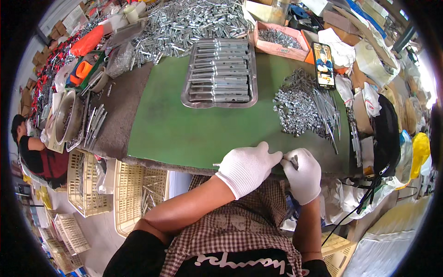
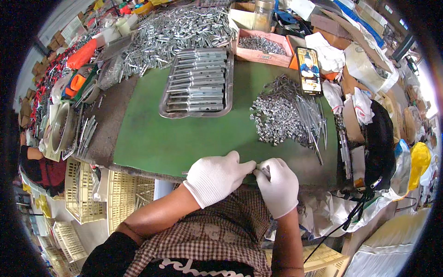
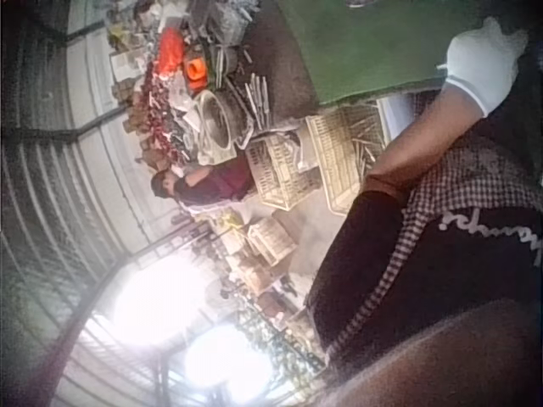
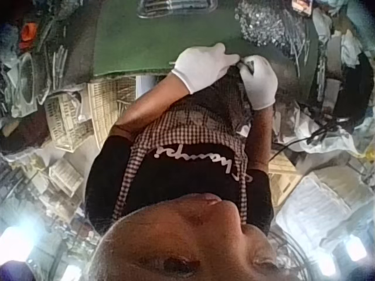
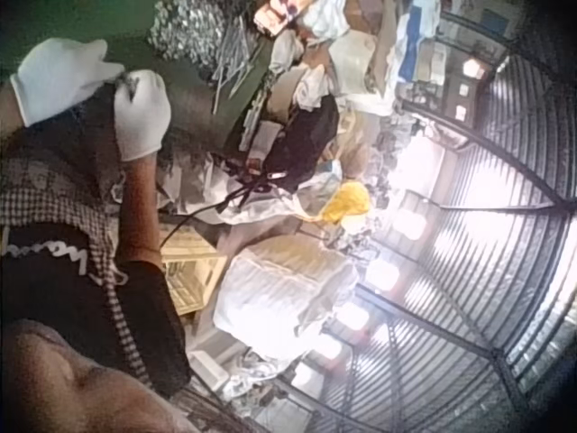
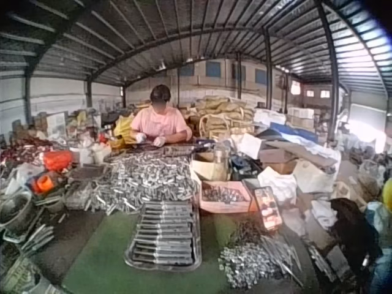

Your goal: The person assembles metal rods by taking rods from a tray and attaching small metal components onto them by hand.

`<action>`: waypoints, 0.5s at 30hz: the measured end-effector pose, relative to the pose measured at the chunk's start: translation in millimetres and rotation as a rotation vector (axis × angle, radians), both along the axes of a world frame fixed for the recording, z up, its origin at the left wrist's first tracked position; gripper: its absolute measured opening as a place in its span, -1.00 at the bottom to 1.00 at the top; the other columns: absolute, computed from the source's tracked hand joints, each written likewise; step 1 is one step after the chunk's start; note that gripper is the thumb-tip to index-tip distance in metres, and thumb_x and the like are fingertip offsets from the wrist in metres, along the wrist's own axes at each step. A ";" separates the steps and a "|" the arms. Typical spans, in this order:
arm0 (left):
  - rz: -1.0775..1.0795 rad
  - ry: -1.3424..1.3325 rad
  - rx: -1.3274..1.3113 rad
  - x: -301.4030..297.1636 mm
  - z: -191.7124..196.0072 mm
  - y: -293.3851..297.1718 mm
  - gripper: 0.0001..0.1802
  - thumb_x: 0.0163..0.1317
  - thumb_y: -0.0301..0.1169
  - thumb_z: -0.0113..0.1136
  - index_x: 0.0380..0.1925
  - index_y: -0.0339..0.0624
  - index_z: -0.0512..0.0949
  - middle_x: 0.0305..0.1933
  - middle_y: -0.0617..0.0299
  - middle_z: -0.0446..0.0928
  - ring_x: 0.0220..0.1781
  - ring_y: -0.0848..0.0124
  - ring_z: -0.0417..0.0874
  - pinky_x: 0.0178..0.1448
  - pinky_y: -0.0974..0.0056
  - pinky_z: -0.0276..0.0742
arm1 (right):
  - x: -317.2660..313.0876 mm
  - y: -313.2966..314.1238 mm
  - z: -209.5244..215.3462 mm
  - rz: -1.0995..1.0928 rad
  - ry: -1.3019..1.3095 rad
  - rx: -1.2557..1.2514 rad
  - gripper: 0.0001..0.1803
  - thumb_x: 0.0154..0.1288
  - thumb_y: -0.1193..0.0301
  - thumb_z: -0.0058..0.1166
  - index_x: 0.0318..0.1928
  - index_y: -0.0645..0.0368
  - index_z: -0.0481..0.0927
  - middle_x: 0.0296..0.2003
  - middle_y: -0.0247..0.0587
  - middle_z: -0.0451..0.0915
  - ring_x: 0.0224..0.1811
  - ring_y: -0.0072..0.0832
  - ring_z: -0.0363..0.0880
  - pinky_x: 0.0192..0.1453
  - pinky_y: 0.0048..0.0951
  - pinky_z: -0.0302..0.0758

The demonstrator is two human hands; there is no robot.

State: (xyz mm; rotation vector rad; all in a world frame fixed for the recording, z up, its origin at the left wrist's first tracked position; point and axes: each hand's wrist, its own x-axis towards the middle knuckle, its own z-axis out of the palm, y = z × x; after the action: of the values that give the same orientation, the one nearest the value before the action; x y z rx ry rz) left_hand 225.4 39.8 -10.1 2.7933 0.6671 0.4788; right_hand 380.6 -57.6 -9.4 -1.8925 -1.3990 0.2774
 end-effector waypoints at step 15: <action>-0.066 0.147 0.049 3.0 5.3 6.6 -0.66 0.26 -0.30 0.12 0.05 0.20 0.56 -0.47 0.18 0.46 -0.60 0.25 0.62 -0.52 0.18 0.58 | 6.3 36.7 -5.7 0.191 1.566 0.614 -0.42 0.53 -0.01 -0.32 -0.59 0.09 0.28 -0.72 -0.44 0.11 -0.74 -0.61 0.01 -0.66 -0.48 -0.04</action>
State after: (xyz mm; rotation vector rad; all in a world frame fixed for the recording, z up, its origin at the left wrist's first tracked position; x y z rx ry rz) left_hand 228.4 46.4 -4.8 2.9075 0.5983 0.2831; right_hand 386.9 -20.9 -15.1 -0.5677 -0.4125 0.9961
